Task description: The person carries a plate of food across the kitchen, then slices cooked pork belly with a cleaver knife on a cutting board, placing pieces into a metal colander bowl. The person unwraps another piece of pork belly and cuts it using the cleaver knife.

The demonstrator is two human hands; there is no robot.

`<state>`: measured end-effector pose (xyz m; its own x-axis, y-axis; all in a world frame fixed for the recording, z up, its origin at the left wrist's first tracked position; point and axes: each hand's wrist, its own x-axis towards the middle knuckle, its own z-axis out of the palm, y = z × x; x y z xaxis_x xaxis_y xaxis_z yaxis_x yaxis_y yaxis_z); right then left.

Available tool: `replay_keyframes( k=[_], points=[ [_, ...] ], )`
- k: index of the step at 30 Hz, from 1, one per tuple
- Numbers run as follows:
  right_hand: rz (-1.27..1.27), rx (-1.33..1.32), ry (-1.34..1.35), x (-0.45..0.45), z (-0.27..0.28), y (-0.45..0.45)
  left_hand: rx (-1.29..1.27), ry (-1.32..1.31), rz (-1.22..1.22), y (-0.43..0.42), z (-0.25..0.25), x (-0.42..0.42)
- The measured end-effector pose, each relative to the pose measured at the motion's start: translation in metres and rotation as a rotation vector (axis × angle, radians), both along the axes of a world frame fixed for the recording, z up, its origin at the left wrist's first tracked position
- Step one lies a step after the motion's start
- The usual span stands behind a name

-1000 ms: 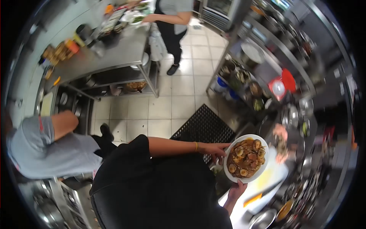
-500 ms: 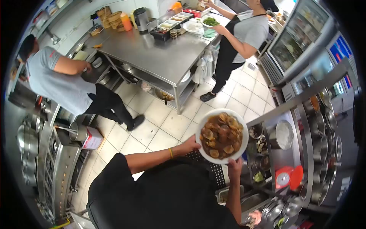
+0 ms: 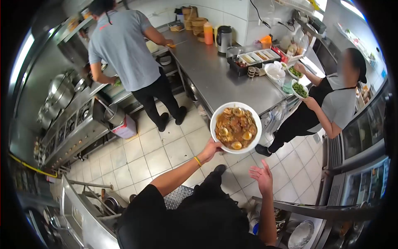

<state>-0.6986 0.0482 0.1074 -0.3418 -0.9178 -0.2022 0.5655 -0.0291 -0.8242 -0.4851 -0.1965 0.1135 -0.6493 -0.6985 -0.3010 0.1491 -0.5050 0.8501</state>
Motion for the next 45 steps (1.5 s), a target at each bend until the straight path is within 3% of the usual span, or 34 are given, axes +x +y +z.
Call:
replay_keyframes(
  k=[3, 5, 8, 11, 14, 20, 22, 24, 25, 26, 28, 30, 31, 33, 34, 37, 41, 44, 45],
  points=[
    [0.008, 0.109, 0.162, -0.018, -0.033, 0.023, -0.027, 0.018, 0.106, -0.018, 0.002, -0.022],
    [-0.185, 0.292, 0.027, -0.017, -0.040, 0.044, 0.010, 0.005, 0.075, -0.040, -0.006, -0.033],
    [-0.192, 0.410, 0.031, -0.054, -0.064, 0.027, 0.039, -0.025, 0.050, -0.117, -0.032, -0.087],
    [-0.268, 0.444, 0.028, -0.051, -0.062, 0.034, 0.086, 0.012, 0.210, -0.134, -0.050, -0.116],
    [-0.279, 0.429, 0.001, -0.043, -0.059, 0.037, 0.104, 0.043, 0.138, -0.152, -0.079, -0.132],
    [-0.141, 0.340, 0.037, -0.030, -0.081, 0.036, 0.171, 0.066, 0.115, -0.140, -0.061, -0.141],
    [-0.050, 0.378, -0.059, -0.026, -0.104, 0.025, 0.140, 0.008, 0.139, -0.122, -0.025, -0.122],
    [0.069, 0.346, -0.061, -0.015, -0.119, 0.005, -0.096, -0.062, -0.159, -0.078, 0.007, -0.086],
    [0.097, 0.306, 0.094, -0.004, -0.102, -0.015, -0.091, -0.086, -0.148, -0.053, 0.030, -0.062],
    [0.117, 0.262, 0.259, 0.002, -0.081, -0.037, -0.259, -0.055, -0.218, -0.032, 0.057, -0.036],
    [0.091, 0.128, 0.321, 0.037, -0.004, -0.075, -0.468, -0.016, -0.284, 0.006, 0.102, 0.013],
    [0.096, -0.128, 0.479, 0.077, 0.044, -0.096, -0.543, -0.082, -0.230, 0.033, 0.121, 0.069],
    [0.096, -0.123, 0.490, 0.099, 0.062, -0.101, -0.591, -0.144, -0.195, 0.041, 0.125, 0.095],
    [0.219, -0.257, 0.788, 0.140, 0.082, -0.107, -0.588, -0.169, -0.059, 0.056, 0.129, 0.140],
    [0.173, -0.240, 0.782, 0.156, 0.080, -0.105, -0.593, -0.166, -0.107, 0.062, 0.126, 0.160],
    [0.362, -0.110, 0.694, 0.210, 0.047, -0.110, -0.718, -0.151, 0.003, 0.042, 0.127, 0.207],
    [0.360, 0.110, 0.805, 0.258, -0.071, -0.112, -0.878, -0.197, -0.036, 0.010, 0.153, 0.248],
    [0.391, 0.152, 0.656, 0.278, -0.114, -0.087, -0.874, -0.199, -0.046, -0.006, 0.148, 0.279],
    [0.483, 0.224, 0.722, 0.278, -0.127, -0.078, -0.856, -0.193, -0.047, -0.012, 0.137, 0.290]
  ],
)
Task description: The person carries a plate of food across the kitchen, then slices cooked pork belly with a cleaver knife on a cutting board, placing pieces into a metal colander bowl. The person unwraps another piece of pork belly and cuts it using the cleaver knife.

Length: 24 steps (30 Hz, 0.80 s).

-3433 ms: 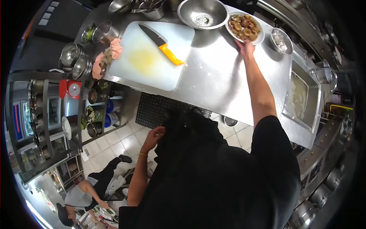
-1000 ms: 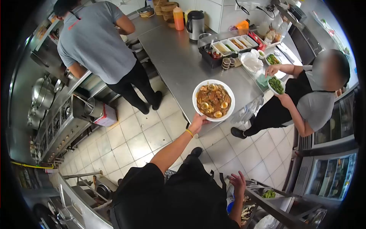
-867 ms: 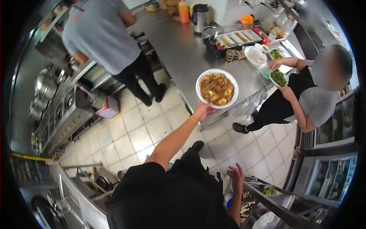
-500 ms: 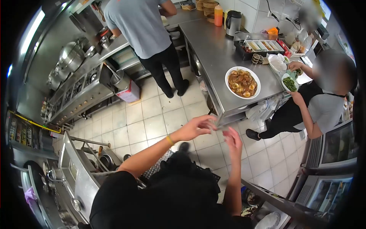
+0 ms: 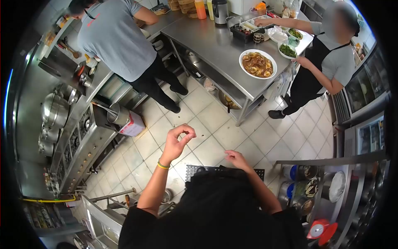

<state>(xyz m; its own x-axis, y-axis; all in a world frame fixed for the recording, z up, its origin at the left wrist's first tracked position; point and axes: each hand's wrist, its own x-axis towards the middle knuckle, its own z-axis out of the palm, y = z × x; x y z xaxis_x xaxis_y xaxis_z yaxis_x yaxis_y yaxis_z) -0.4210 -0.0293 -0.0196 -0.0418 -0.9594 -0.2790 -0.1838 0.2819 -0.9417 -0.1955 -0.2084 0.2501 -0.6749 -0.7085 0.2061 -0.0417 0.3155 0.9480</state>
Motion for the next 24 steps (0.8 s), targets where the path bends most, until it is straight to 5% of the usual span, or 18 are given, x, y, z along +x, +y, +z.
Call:
replay_keyframes(
  k=[3, 4, 6, 7, 8, 11, 13, 14, 16, 18, 19, 20, 24],
  points=[
    [0.119, 0.243, 0.115, -0.013, -0.079, 0.033, 0.199, 0.134, 0.108, -0.008, -0.032, 0.019],
    [0.106, 0.034, -0.056, -0.028, -0.130, 0.055, 0.194, 0.179, 0.097, -0.013, -0.045, 0.023],
    [0.170, 0.325, 0.368, -0.048, -0.101, 0.072, 0.204, 0.284, 0.107, -0.019, -0.069, 0.031],
    [0.209, 0.246, 0.485, -0.068, -0.146, 0.085, 0.173, 0.339, 0.104, -0.021, -0.077, 0.031],
    [0.063, 0.455, 0.447, -0.064, -0.092, 0.078, 0.162, 0.394, 0.117, -0.020, -0.089, 0.037],
    [0.048, 0.454, 0.456, -0.074, -0.059, 0.079, 0.230, 0.445, 0.133, -0.021, -0.108, 0.044],
    [0.120, 0.152, 0.741, -0.097, -0.090, 0.085, 0.212, 0.455, 0.108, -0.025, -0.107, 0.044],
    [0.050, 0.346, 0.589, -0.095, -0.074, 0.081, 0.230, 0.408, 0.099, -0.025, -0.097, 0.041],
    [0.000, 0.300, 0.402, -0.093, -0.065, 0.084, 0.225, 0.284, 0.101, -0.028, -0.067, 0.028],
    [-0.101, 0.366, 0.053, -0.096, -0.101, 0.091, 0.217, 0.196, 0.107, -0.021, -0.042, 0.017],
    [0.129, 0.056, 0.330, -0.105, -0.127, 0.100, 0.213, 0.198, 0.082, -0.022, -0.036, 0.003],
    [-0.102, 0.215, 0.047, -0.096, -0.101, 0.099, 0.222, 0.213, 0.046, -0.024, -0.036, -0.009],
    [-0.233, 0.288, 0.015, -0.096, -0.084, 0.119, 0.209, 0.165, -0.038, -0.011, -0.017, -0.083]
  ],
)
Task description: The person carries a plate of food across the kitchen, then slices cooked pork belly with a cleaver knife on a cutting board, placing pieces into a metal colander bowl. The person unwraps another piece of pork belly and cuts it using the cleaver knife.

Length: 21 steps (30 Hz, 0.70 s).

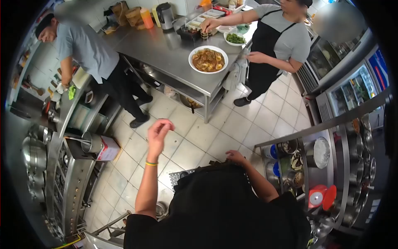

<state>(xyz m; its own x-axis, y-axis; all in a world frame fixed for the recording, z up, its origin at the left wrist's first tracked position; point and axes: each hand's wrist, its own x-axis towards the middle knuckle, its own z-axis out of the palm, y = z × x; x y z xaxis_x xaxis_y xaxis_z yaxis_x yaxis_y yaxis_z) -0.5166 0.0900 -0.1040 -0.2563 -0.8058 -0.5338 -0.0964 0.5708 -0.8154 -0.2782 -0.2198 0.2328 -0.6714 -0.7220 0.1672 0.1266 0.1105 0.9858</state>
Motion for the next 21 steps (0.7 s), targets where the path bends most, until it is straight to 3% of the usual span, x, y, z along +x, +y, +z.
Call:
replay_keyframes(
  k=[2, 3, 4, 9, 10, 13, 14, 17, 19, 21],
  points=[
    [0.112, -0.019, 0.123, -0.014, -0.005, 0.003, 0.006, -0.013, -0.006, 0.013, -0.002, -0.028],
    [-0.072, 0.016, -0.144, -0.020, -0.011, 0.008, 0.030, 0.045, -0.035, 0.021, -0.002, -0.042],
    [-0.113, 0.055, -0.185, -0.025, 0.013, 0.001, 0.065, 0.107, -0.074, 0.032, -0.004, -0.056],
    [-0.105, 0.126, -0.205, -0.063, 0.043, 0.004, 0.040, 0.154, -0.137, 0.046, -0.001, -0.072],
    [-0.107, 0.081, -0.207, -0.076, 0.018, 0.010, 0.037, 0.185, -0.150, 0.042, 0.001, -0.071],
    [-0.062, 0.142, -0.048, -0.097, 0.016, 0.017, -0.001, 0.393, -0.101, 0.030, -0.001, -0.060],
    [-0.019, 0.115, -0.036, -0.098, 0.041, 0.015, -0.022, 0.478, -0.099, 0.024, -0.004, -0.057],
    [0.038, 0.201, 0.109, -0.098, 0.082, 0.011, -0.045, 0.546, -0.066, 0.018, -0.010, -0.046],
    [0.003, 0.103, 0.190, -0.109, 0.093, 0.015, -0.038, 0.561, -0.048, 0.015, -0.008, -0.043],
    [-0.002, 0.090, 0.112, -0.114, 0.092, 0.012, -0.075, 0.473, -0.053, 0.013, -0.004, -0.045]
  ],
)
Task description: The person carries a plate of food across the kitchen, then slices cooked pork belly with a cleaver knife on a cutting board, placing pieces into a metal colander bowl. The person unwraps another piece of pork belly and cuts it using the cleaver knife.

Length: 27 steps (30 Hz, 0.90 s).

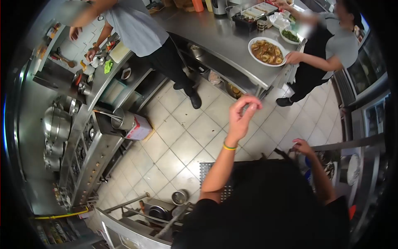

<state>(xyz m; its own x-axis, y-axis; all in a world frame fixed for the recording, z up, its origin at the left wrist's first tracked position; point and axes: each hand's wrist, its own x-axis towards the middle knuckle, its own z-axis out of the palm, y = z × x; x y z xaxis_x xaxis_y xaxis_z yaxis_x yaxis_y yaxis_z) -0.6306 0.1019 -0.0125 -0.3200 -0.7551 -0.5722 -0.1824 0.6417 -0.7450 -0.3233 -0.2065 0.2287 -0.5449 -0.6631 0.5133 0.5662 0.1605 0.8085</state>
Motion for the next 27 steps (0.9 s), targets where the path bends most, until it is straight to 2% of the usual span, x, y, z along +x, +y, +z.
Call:
replay_keyframes(
  k=[1, 2, 3, 5, 6, 8, 9, 11, 13, 15, 18, 20, 22, 24, 26, 27],
  points=[
    [-0.049, -0.004, -0.066, -0.003, -0.013, 0.004, 0.013, -0.047, 0.015, 0.003, 0.005, -0.004],
    [0.054, -0.207, -0.155, -0.017, -0.051, 0.016, 0.032, -0.116, 0.004, 0.006, 0.003, -0.009],
    [-0.129, -0.198, -0.365, -0.028, -0.096, 0.024, 0.052, -0.175, 0.000, 0.009, 0.000, -0.016],
    [-0.038, -0.148, -0.311, -0.018, -0.068, 0.009, 0.026, -0.285, -0.035, 0.019, -0.002, -0.031],
    [-0.090, -0.063, -0.206, -0.008, -0.049, 0.003, 0.017, -0.264, 0.000, 0.015, 0.002, -0.043],
    [-0.153, -0.147, -0.279, -0.014, -0.058, 0.011, 0.102, -0.437, -0.083, 0.037, -0.006, -0.060],
    [-0.131, -0.121, -0.279, -0.017, -0.059, 0.026, 0.129, -0.434, -0.063, 0.048, -0.010, -0.071],
    [-0.275, -0.190, -0.372, -0.037, -0.062, 0.023, 0.022, -0.530, -0.083, 0.050, -0.008, -0.094],
    [-0.288, -0.215, -0.469, -0.066, -0.094, 0.028, 0.066, -0.513, -0.059, 0.068, -0.030, -0.122],
    [-0.426, -0.049, -0.511, -0.091, -0.091, 0.018, -0.007, -0.511, -0.036, 0.091, -0.053, -0.151],
    [-0.417, 0.056, -0.578, -0.151, -0.147, 0.016, -0.040, -0.522, -0.178, 0.128, -0.057, -0.186],
    [-0.294, 0.082, -0.554, -0.192, -0.137, 0.018, -0.023, -0.582, -0.160, 0.136, -0.064, -0.208],
    [-0.130, 0.291, -0.469, -0.237, -0.147, 0.005, -0.086, -0.745, -0.145, 0.133, -0.070, -0.230],
    [-0.215, 0.381, -0.380, -0.284, -0.162, -0.004, -0.074, -0.854, -0.189, 0.117, -0.097, -0.258],
    [-0.242, 0.236, -0.472, -0.352, -0.221, 0.019, 0.058, -0.734, -0.226, 0.109, -0.106, -0.303],
    [-0.331, 0.264, -0.475, -0.371, -0.217, 0.031, 0.156, -0.770, -0.244, 0.105, -0.101, -0.336]
  ],
)
